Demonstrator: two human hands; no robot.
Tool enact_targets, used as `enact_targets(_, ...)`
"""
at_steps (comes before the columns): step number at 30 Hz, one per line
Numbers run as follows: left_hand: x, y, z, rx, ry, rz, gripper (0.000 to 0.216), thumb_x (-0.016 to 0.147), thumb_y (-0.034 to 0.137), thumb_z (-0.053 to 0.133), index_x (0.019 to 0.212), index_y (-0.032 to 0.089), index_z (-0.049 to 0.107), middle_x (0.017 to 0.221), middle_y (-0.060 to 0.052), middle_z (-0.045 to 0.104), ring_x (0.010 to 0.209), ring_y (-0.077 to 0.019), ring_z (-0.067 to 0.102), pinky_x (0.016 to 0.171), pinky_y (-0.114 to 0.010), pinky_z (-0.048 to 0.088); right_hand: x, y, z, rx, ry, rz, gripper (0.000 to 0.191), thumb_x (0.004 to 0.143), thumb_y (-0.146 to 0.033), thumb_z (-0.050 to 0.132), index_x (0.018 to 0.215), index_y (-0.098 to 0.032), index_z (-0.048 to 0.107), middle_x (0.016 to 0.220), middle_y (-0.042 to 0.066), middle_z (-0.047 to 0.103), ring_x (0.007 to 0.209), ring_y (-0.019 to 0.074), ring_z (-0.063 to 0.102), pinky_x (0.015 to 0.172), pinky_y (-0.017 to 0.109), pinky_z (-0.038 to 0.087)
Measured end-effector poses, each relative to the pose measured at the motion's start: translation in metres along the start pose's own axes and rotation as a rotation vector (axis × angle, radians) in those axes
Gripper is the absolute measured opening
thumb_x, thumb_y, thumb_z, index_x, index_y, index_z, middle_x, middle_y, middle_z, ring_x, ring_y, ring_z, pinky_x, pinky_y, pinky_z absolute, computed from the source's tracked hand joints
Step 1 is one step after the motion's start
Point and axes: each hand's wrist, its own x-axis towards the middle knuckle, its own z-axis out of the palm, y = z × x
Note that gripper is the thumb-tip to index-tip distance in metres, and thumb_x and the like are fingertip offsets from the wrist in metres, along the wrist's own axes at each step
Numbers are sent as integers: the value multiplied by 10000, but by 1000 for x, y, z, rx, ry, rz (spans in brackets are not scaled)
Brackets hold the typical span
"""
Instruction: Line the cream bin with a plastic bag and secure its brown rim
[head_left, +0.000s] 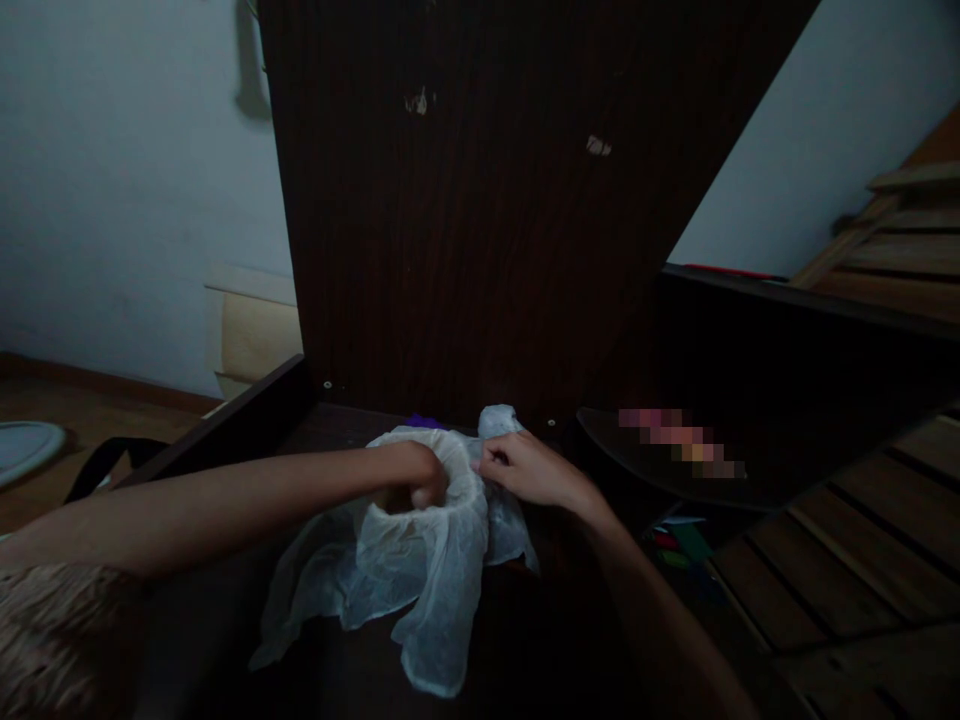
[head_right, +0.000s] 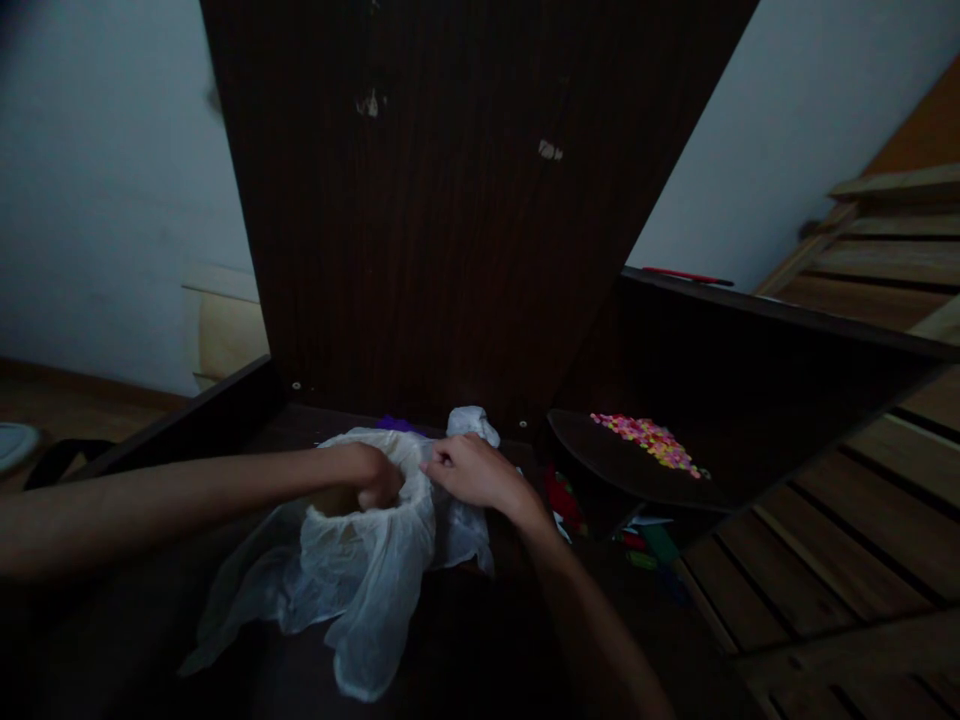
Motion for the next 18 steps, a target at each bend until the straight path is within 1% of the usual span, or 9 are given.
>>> enact_targets(2,-14,2,-16,60,-83,1,216,864,309,778,799,126,684,698,13,655,614,-152,634,607,-282,543,2,3,-4,42,96,19,275,938,-287,612,686,-179,587,646,-27,565,616,117,496,577,251,299)
enact_targets(3,-23,2,-25,80,-89,8,211,809,282,811,724,140,680,632,11,639,572,-162,617,575,-277,514,4,5,-4,67,139,18,227,935,-287,616,735,-178,617,684,-20,598,637,122,519,589,247,321)
enact_targets(5,-40,2,-42,109,2,16,143,881,271,713,787,164,705,716,-24,690,659,-188,650,621,-280,500,9,9,-2,103,186,-5,134,927,-268,622,838,-177,664,759,-4,653,682,130,561,627,243,365)
enact_targets(7,-52,-3,-53,148,159,-13,141,946,223,595,943,141,709,901,-91,723,810,-227,679,718,-310,509,16,11,4,113,210,-32,90,919,-237,626,928,-175,691,825,11,689,739,140,598,674,246,397)
enact_targets(8,-55,-6,-56,170,251,-20,151,947,204,582,1001,129,701,982,-116,719,877,-239,682,759,-318,511,20,12,7,108,219,-43,99,916,-226,630,963,-174,699,850,19,700,768,147,613,695,249,407)
enact_targets(10,-56,-15,-54,202,373,-22,162,926,176,602,1042,119,700,1040,-130,709,956,-251,678,812,-323,511,27,12,13,94,231,-50,114,911,-210,636,988,-168,709,874,32,711,808,157,633,722,257,416)
enact_targets(11,-55,-20,-52,208,399,-17,150,916,169,617,1025,124,710,1022,-121,715,966,-248,680,824,-318,511,29,11,16,88,233,-48,108,909,-203,638,979,-164,711,871,36,712,810,159,637,724,260,415)
enact_targets(14,-50,-33,-41,191,390,1,134,936,174,605,955,141,734,953,-92,744,939,-220,700,815,-287,511,34,9,22,76,225,-35,72,906,-166,628,916,-157,699,828,34,700,769,152,627,695,257,395)
enact_targets(18,-47,-38,-32,152,422,-32,240,1013,257,526,971,154,739,894,-88,767,834,-204,729,694,-256,489,32,6,25,48,219,-12,115,925,-109,551,899,-157,653,783,21,661,731,143,588,663,253,355)
